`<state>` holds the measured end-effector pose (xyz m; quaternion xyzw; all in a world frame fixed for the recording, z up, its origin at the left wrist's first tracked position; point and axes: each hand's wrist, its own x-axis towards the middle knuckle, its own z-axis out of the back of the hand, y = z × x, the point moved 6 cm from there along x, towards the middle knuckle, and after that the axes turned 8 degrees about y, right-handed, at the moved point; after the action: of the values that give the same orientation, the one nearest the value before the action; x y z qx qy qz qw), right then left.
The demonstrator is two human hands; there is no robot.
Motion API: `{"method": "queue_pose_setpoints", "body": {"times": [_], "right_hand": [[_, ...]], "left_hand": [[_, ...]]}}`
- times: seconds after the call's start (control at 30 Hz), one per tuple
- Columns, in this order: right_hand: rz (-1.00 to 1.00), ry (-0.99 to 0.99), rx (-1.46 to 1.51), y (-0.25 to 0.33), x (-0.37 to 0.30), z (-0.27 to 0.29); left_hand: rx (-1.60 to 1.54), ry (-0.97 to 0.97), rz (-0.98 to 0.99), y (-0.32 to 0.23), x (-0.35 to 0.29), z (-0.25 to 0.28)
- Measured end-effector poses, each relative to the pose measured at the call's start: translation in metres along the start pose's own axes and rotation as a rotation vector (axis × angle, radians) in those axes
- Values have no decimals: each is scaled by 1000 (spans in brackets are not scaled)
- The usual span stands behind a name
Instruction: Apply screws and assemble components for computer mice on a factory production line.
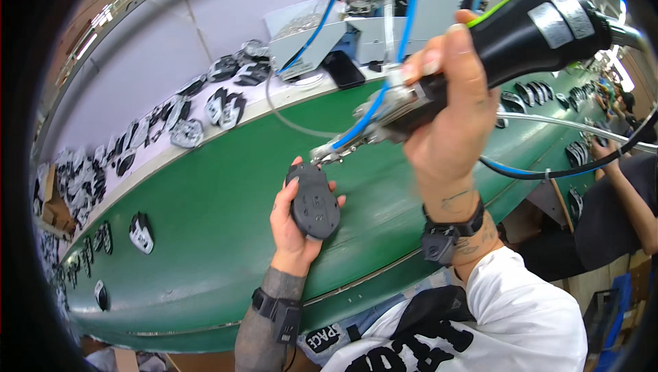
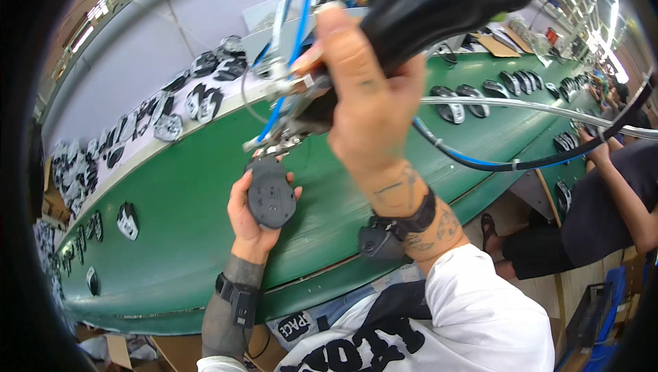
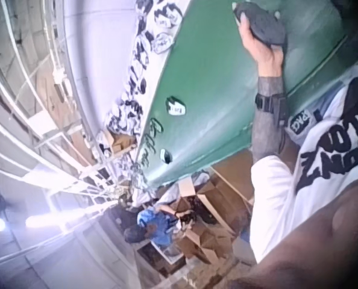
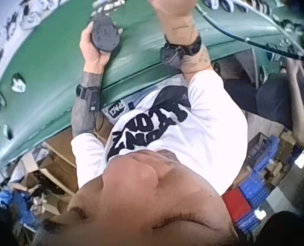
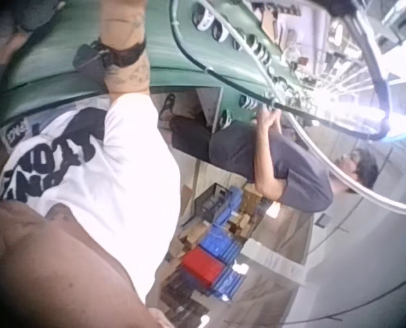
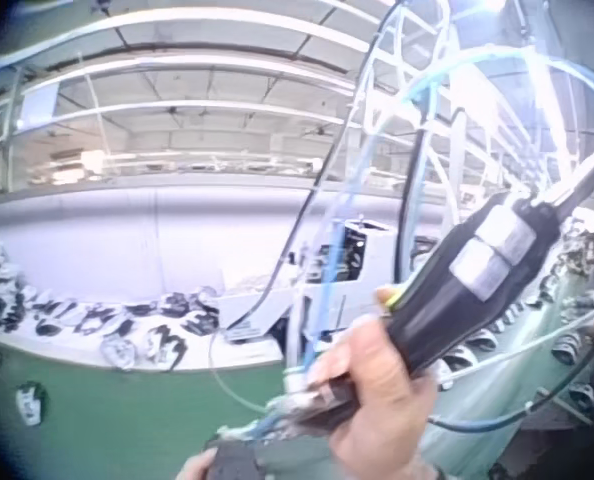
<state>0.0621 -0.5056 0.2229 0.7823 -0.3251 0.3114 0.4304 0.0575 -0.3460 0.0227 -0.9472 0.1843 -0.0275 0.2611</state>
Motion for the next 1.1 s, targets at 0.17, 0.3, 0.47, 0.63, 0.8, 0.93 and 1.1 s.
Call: {"method": "queue_pose_setpoints", "body": {"times": [0.17, 0.3, 0.47, 0.63, 0.8, 0.93, 1.1], "right_hand": [[30, 23, 95, -2, 4, 6], [-37, 21, 71, -15, -4, 0], [-75, 36, -53, -13, -7, -7], [-58, 47, -74, -14, -6, -8], [-57, 62, -41, -14, -8, -10], [-52, 18, 108, -13, -4, -7], [-16, 7, 108, -5, -3, -4]], "left_hand": [[0, -64, -47, -7, 3, 11], [-52, 57, -30, -5, 1, 2], [-59, 61, -21, -4, -1, 1], [-74, 52, -28, -4, -1, 0], [-86, 69, -28, -4, -6, -7], [-2, 106, -5, -10, -1, -3], [89, -11, -66, -27, 7, 13]]}}
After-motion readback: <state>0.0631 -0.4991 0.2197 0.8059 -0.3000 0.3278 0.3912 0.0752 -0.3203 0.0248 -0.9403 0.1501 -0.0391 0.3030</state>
